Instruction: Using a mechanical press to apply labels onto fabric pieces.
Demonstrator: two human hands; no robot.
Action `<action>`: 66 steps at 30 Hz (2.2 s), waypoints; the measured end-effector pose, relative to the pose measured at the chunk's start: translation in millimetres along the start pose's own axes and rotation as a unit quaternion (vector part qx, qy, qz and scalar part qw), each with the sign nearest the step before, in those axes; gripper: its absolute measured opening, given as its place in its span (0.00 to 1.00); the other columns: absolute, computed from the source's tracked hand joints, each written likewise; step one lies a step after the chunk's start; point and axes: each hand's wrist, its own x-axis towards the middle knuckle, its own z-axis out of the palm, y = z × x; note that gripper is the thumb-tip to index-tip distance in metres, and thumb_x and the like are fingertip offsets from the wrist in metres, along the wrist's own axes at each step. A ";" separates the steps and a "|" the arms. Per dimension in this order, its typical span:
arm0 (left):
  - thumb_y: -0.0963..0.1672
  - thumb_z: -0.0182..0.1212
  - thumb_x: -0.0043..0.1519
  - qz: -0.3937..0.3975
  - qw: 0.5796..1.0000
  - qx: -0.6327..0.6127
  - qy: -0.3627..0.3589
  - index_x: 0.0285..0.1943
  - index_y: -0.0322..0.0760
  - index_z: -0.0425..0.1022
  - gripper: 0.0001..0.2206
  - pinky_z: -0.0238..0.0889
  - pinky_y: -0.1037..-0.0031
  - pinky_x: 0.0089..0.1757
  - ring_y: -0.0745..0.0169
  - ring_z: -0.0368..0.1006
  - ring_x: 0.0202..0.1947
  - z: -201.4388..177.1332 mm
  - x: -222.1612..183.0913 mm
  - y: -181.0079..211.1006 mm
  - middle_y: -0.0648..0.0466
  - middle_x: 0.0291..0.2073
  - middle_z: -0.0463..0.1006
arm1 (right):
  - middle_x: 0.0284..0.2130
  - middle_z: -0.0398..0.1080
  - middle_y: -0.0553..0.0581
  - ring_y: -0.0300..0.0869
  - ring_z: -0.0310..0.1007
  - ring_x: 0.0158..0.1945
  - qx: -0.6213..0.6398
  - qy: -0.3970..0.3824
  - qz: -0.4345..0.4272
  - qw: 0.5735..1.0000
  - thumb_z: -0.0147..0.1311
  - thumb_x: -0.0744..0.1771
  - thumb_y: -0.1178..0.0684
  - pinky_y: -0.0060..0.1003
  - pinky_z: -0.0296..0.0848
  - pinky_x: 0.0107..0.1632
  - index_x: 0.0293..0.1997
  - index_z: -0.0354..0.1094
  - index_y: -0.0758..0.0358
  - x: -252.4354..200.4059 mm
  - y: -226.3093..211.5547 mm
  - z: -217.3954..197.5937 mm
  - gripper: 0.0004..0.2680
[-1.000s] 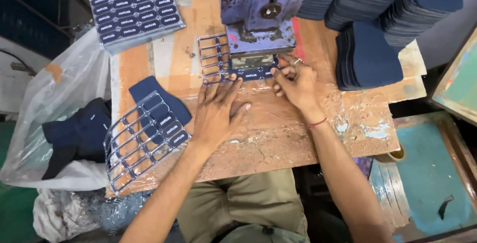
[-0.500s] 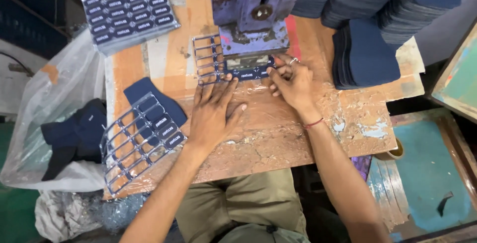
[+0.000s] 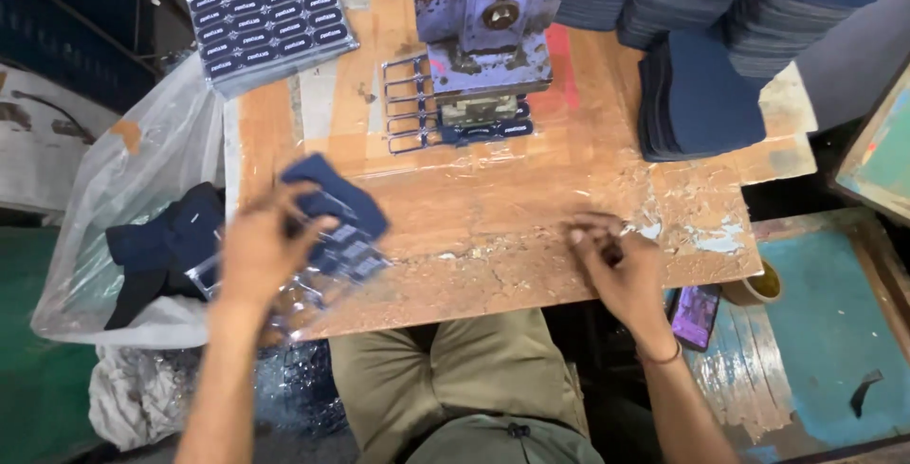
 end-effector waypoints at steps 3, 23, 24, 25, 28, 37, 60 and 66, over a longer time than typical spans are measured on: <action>0.46 0.73 0.53 0.080 0.993 -0.080 -0.046 0.48 0.44 0.79 0.15 0.70 0.60 0.46 0.49 0.78 0.41 33.6 -16.7 34.5 0.50 0.36 0.80 | 0.38 0.78 0.56 0.37 0.74 0.33 0.035 -0.049 -0.043 0.997 0.59 0.68 0.58 0.32 0.71 0.33 0.51 0.75 0.65 -1.0 -36.6 23.1 0.08; 0.45 0.63 0.62 0.173 0.939 -0.097 -0.281 0.44 0.39 0.78 0.07 0.69 0.56 0.40 0.45 0.76 0.41 -30.6 -96.4 86.4 0.50 0.39 0.81 | 0.60 0.72 0.63 0.52 0.70 0.66 0.089 -0.218 -0.212 0.948 0.58 0.68 0.54 0.43 0.73 0.63 0.62 0.68 0.59 6.9 -81.7 27.5 0.15; 0.45 0.61 0.63 0.170 0.951 -0.122 -0.229 0.46 0.40 0.78 0.07 0.68 0.56 0.37 0.46 0.76 0.38 -23.8 -83.9 107.1 0.50 0.37 0.79 | 0.60 0.72 0.63 0.53 0.69 0.65 0.095 -0.219 -0.212 0.948 0.59 0.65 0.51 0.47 0.68 0.63 0.65 0.64 0.63 -3.1 -91.3 13.9 0.20; 0.45 0.60 0.64 0.165 0.959 -0.149 -0.175 0.48 0.41 0.78 0.07 0.67 0.57 0.33 0.47 0.76 0.36 -17.4 -72.5 128.3 0.50 0.35 0.78 | 0.59 0.71 0.64 0.54 0.68 0.65 0.101 -0.221 -0.214 0.946 0.61 0.63 0.48 0.52 0.64 0.64 0.67 0.59 0.67 -13.2 -100.8 0.3 0.26; 0.46 0.60 0.69 0.225 0.952 -0.198 -0.062 0.48 0.42 0.75 0.06 0.65 0.58 0.41 0.52 0.72 0.41 49.2 -40.3 152.2 0.54 0.39 0.77 | 0.37 0.84 0.52 0.40 0.85 0.33 -0.056 -0.153 0.029 0.986 0.61 0.64 0.54 0.35 0.80 0.35 0.55 0.75 0.58 -41.5 -41.2 -5.6 0.14; 0.43 0.58 0.67 0.192 0.981 -0.014 0.003 0.53 0.50 0.79 0.08 0.51 0.55 0.63 0.59 0.67 0.62 66.7 -52.3 29.7 0.61 0.58 0.77 | 0.35 0.72 0.48 0.26 0.68 0.37 0.045 0.099 0.097 0.989 0.58 0.71 0.58 0.22 0.67 0.38 0.62 0.70 0.70 -5.8 96.5 -83.4 0.12; 0.47 0.67 0.61 0.320 0.946 0.013 -0.043 0.37 0.38 0.82 0.08 0.67 0.59 0.49 0.54 0.74 0.47 42.9 36.6 67.4 0.55 0.40 0.78 | 0.57 0.71 0.72 0.63 0.70 0.61 -0.295 0.088 -0.181 0.934 0.69 0.61 0.57 0.50 0.69 0.61 0.59 0.71 0.70 81.2 24.6 -130.3 0.21; 0.47 0.67 0.50 0.251 0.961 0.030 -0.109 0.30 0.37 0.81 0.09 0.66 0.56 0.48 0.49 0.74 0.44 8.5 -48.8 30.8 0.52 0.40 0.80 | 0.55 0.75 0.60 0.52 0.76 0.56 -0.239 -0.033 -0.164 0.956 0.69 0.62 0.57 0.44 0.74 0.60 0.56 0.76 0.58 101.9 44.0 -153.5 0.17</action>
